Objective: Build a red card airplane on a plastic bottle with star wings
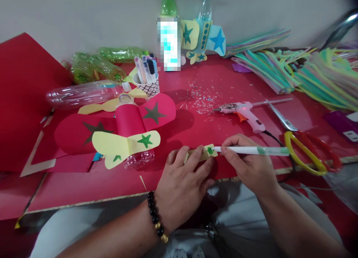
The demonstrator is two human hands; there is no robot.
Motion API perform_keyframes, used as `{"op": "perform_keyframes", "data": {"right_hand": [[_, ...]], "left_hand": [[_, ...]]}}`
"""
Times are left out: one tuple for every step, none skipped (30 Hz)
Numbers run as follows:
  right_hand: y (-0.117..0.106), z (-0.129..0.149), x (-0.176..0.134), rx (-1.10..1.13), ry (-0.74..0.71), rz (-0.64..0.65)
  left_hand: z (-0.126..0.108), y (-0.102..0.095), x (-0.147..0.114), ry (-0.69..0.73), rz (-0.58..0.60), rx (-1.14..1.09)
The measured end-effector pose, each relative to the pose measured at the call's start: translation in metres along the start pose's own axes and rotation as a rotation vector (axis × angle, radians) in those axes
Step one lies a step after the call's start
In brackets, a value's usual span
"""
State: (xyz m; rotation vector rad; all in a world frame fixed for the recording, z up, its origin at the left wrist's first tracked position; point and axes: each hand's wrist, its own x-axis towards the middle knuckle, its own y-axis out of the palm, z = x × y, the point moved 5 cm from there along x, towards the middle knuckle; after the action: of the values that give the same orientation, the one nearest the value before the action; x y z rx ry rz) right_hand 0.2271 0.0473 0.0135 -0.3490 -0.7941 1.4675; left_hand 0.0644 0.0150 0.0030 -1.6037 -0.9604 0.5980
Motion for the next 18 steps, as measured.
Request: {"op": "perform_keyframes", "data": {"right_hand": [[-0.0001,0.0001,0.0,0.004,0.001,0.004],[0.0003,0.0005,0.0,0.013,-0.003,0.018],[0.0008,0.0009,0.0,0.024,-0.009,0.035],[0.0013,0.0013,-0.0001,0.033,-0.014,0.05],[0.0012,0.0014,-0.0001,0.039,-0.013,0.051],[0.0006,0.0012,-0.0001,0.04,-0.008,0.041],[-0.0003,0.0009,-0.0001,0.035,0.0,0.021],[-0.0011,0.0007,-0.0001,0.028,0.004,0.002],[-0.0015,0.0007,-0.0002,0.023,0.002,-0.009],[-0.0013,0.001,-0.0002,0.023,-0.004,-0.004],[-0.0005,0.0013,-0.0004,0.028,-0.011,0.014],[0.0004,0.0015,-0.0006,0.038,-0.017,0.036],[0.0008,0.0014,-0.0007,0.048,-0.017,0.052],[0.0007,0.001,-0.0008,0.054,-0.011,0.054],[-0.0001,0.0005,-0.0008,0.051,-0.001,0.041],[-0.0013,0.0001,-0.0007,0.041,0.006,0.017],[-0.0023,0.0001,-0.0006,0.029,0.009,-0.006],[-0.0027,0.0004,-0.0004,0.019,0.006,-0.018]], "left_hand": [[0.0,0.0001,0.0,0.0,0.002,-0.001],[-0.0001,0.0002,0.0,0.001,0.004,-0.002],[-0.0001,0.0005,-0.0001,0.001,0.006,-0.002],[0.0,0.0007,-0.0002,-0.001,0.006,0.0],[0.0001,0.001,-0.0003,-0.002,0.006,0.001],[0.0,0.0013,-0.0004,-0.002,0.004,0.003],[0.0,0.0015,-0.0005,-0.001,0.0,0.004],[0.0,0.0016,-0.0006,-0.002,-0.004,0.006],[-0.0002,0.0016,-0.0007,-0.001,-0.01,0.006],[-0.0003,0.0014,-0.0008,0.001,-0.016,0.005],[-0.0004,0.0013,-0.0008,0.002,-0.019,0.003],[-0.0004,0.0012,-0.0007,0.002,-0.018,0.0],[-0.0004,0.0011,-0.0006,0.001,-0.016,-0.003],[-0.0003,0.001,-0.0005,0.0,-0.012,-0.005],[-0.0002,0.0011,-0.0004,-0.001,-0.006,-0.006],[-0.0002,0.0009,-0.0004,-0.001,-0.004,-0.006],[-0.0002,0.0008,-0.0004,0.0,-0.005,-0.006],[-0.0003,0.0006,-0.0004,0.002,-0.007,-0.006]]}}
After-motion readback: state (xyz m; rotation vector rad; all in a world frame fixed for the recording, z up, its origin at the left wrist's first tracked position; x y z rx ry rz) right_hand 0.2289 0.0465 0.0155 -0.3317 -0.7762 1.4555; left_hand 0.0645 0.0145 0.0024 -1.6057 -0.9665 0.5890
